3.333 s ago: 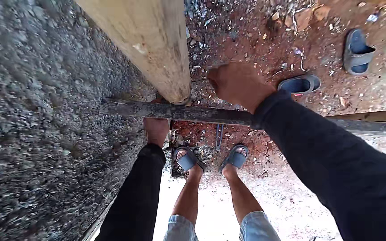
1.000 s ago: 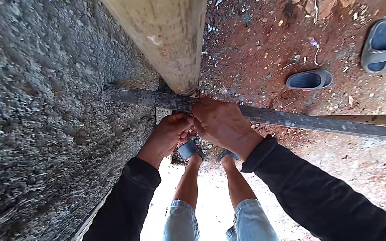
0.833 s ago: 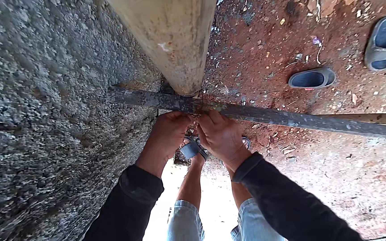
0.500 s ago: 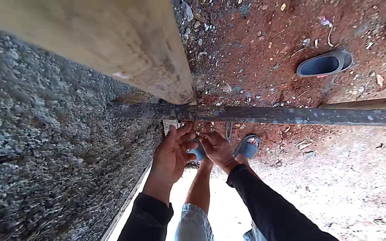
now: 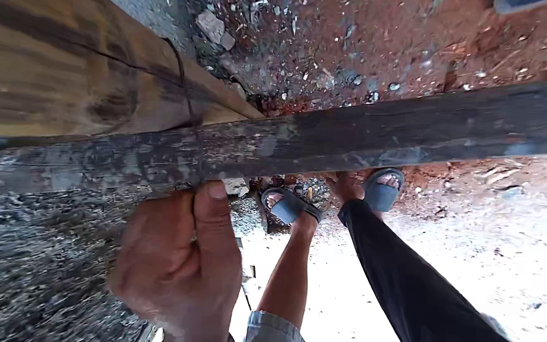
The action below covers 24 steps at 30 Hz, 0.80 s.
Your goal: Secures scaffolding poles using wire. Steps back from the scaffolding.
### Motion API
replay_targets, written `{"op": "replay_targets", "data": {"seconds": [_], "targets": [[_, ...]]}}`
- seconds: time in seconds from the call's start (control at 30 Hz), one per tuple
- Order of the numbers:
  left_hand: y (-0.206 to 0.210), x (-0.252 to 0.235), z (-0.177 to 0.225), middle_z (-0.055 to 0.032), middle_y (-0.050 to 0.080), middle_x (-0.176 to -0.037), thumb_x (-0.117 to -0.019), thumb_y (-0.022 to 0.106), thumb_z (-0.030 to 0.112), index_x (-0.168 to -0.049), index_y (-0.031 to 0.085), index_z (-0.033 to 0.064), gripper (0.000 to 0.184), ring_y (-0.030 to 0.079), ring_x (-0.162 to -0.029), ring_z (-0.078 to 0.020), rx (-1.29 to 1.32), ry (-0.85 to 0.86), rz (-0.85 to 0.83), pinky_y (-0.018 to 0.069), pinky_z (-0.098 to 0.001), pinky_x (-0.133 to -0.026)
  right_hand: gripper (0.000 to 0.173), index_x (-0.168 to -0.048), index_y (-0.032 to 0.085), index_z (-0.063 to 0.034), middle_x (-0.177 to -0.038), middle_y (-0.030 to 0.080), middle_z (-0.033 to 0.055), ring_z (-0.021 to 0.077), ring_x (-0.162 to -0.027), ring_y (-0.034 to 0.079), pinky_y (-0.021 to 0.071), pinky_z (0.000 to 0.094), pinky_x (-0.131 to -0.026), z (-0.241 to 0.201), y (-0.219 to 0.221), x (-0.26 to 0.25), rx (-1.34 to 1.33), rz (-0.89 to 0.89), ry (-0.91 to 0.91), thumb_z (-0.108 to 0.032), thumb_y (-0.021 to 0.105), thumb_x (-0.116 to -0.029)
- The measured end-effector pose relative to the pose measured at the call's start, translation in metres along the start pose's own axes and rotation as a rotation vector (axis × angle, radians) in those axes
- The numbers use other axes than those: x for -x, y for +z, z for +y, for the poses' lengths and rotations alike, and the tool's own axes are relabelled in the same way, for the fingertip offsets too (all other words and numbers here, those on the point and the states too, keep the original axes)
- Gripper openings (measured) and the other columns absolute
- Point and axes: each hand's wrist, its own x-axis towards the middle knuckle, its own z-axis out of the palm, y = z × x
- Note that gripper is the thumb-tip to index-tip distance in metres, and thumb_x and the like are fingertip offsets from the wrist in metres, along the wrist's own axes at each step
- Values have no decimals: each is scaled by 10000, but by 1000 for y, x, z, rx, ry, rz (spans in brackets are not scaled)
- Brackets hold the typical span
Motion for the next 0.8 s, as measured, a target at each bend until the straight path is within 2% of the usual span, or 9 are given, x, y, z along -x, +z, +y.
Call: {"op": "replay_targets", "data": {"seconds": [0.1,0.2,0.3,0.43,0.53,0.6,0.67,0.73,0.8], "targets": [[2,13,-9,76,727,-985,-1089,501,372,-1027,735,145,332,685,-899,-16,460,-182,-103,576,-190,-795,802,-1489,474,-16,-1446,529,314,514,-1307,540,453,724,-980,5,17,-22,32,5,3,-622,571,-972],[3,14,-19,-77,748,-1116,-1074,384,510,-1139,738,114,536,724,-953,-173,1414,-573,-386,596,-319,-824,663,-1434,552,-47,-1384,585,302,502,-1267,574,449,716,-977,5,15,-22,-1,-7,-29,-538,586,-990],[18,12,-20,-69,731,-953,-1036,479,473,-1067,745,107,454,705,-832,-183,2009,-727,-596,577,-326,-730,561,-1363,560,-36,-1166,672,293,473,-1104,651,492,681,-932,22,-4,8,-294,6,-140,-349,745,-936],[30,13,-11,8,634,-736,-1020,574,371,-903,703,120,305,628,-662,-125,2246,-708,-530,527,-277,-623,378,-1210,672,-43,-1047,719,143,252,-949,696,561,507,-878,62,-49,79,-592,71,-283,-214,766,-887],[21,14,-10,-1,649,-783,-1022,586,371,-952,710,128,282,642,-699,-136,2181,-690,-452,553,-296,-673,293,-1078,724,-26,-895,717,41,73,-751,658,569,299,-705,95,-98,145,-711,250,-522,-197,760,-843],[9,13,-8,11,651,-784,-1035,579,369,-947,714,143,278,643,-693,-114,1919,-737,-390,563,-273,-674,170,-969,732,-96,-928,713,-26,44,-848,678,589,243,-775,107,-138,184,-938,296,-772,-151,775,-813],[-3,6,0,35,648,-749,-1062,522,287,-891,714,154,289,624,-645,-64,1449,-755,-300,563,-219,-640,187,-1074,755,-210,-1061,733,-68,77,-999,688,584,274,-900,101,-172,213,-1161,118,-944,-196,748,-888],[-13,-3,12,62,625,-703,-1062,491,136,-839,673,133,288,573,-599,-20,939,-698,-258,521,-175,-598,150,-1104,731,-167,-948,769,-23,111,-870,733,618,318,-822,83,-176,239,-1285,-176,-865,-196,677,-968],[-21,-11,25,74,537,-640,-1048,554,198,-809,649,127,267,495,-554,-33,449,-612,-289,443,-239,-555,148,-1063,662,-51,-753,692,33,136,-635,679,610,308,-624,54,-170,271,-1214,-420,-572,-159,568,-1026]]}}
